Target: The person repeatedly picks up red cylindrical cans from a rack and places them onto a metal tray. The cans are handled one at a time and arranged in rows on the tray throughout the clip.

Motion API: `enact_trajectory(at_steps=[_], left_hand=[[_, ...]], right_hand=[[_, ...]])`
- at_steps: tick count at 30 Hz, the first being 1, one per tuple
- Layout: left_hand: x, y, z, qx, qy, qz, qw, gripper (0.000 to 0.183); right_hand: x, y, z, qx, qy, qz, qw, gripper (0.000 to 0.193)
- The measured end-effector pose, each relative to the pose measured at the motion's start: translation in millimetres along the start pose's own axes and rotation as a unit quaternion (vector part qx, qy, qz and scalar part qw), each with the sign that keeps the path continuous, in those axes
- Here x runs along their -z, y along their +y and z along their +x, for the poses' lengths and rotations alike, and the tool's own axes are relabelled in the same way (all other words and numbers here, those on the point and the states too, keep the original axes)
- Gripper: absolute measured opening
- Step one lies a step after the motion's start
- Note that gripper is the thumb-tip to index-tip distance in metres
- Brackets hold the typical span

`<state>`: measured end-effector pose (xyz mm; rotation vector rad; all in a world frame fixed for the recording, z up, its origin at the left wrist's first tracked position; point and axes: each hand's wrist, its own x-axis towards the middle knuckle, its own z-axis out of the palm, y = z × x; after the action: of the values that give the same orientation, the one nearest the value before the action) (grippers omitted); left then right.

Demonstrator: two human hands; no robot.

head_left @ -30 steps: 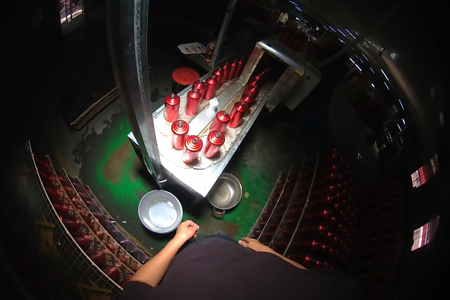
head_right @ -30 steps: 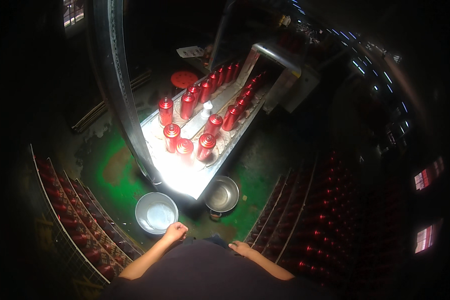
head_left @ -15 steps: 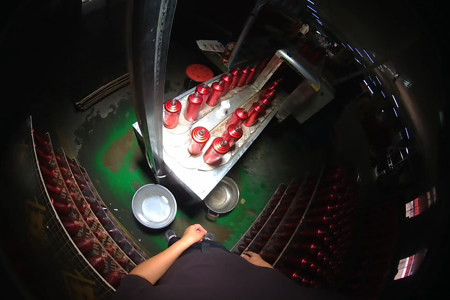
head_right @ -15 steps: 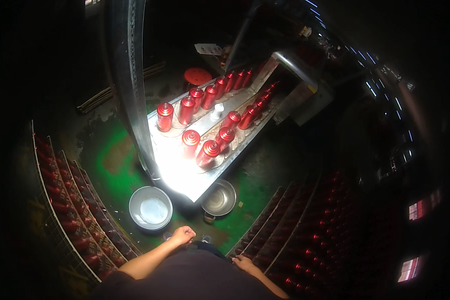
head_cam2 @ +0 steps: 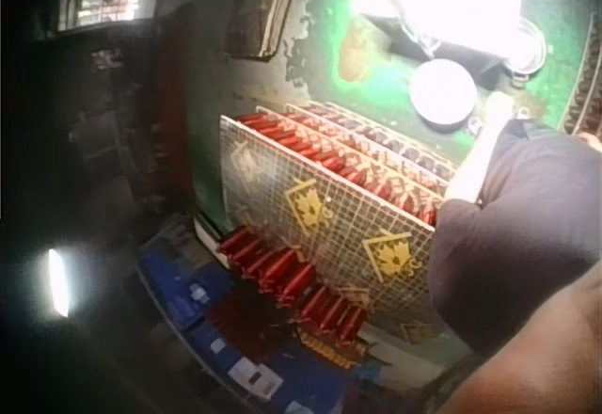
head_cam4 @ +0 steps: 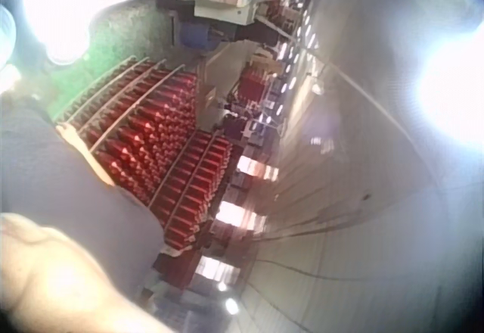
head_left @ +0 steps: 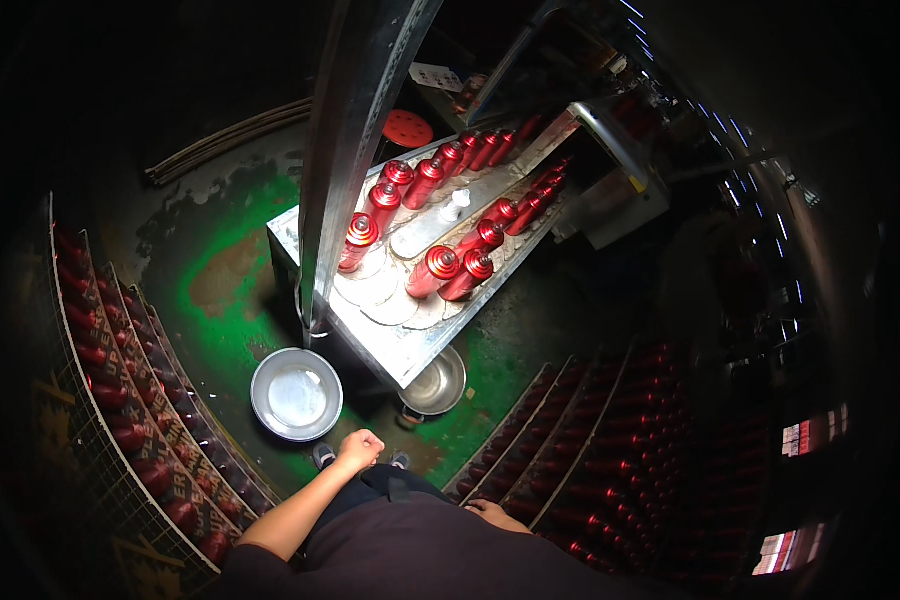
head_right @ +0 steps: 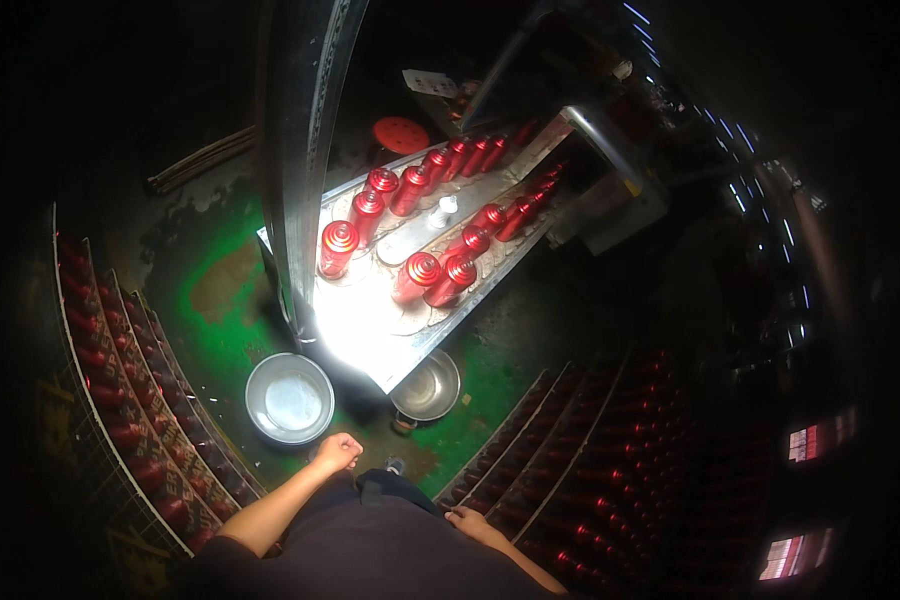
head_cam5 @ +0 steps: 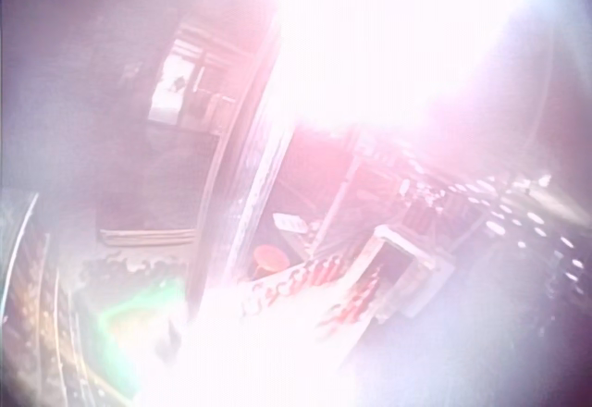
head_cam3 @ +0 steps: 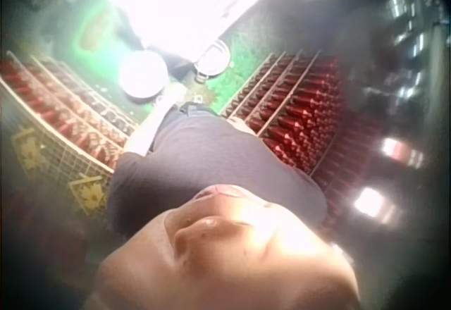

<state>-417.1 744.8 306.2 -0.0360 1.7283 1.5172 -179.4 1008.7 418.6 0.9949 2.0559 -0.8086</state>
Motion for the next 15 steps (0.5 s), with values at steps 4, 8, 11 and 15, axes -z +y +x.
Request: enact_trajectory(at_steps=[4,8,11,15], left_hand=[[14,2,-2,-0.012,0.017,-0.025,0.999,0.012],[21,1,0,-0.004,0.024,-0.053,0.998,0.011],[26,-8,3,0.003,0.027,-0.097,0.995,0.010],[28,-21,8,0.000,0.047,-0.140,0.989,0.007]], right_hand=[[-9,9,25,0.017,-0.007,0.011,1.000,0.063],[-2,-7,33,0.037,-0.016,-0.020,0.999,0.062],[6,-28,34,0.053,-0.019,-0.062,0.996,0.061],[9,-25,47,0.076,-0.020,-0.081,0.994,0.062]])
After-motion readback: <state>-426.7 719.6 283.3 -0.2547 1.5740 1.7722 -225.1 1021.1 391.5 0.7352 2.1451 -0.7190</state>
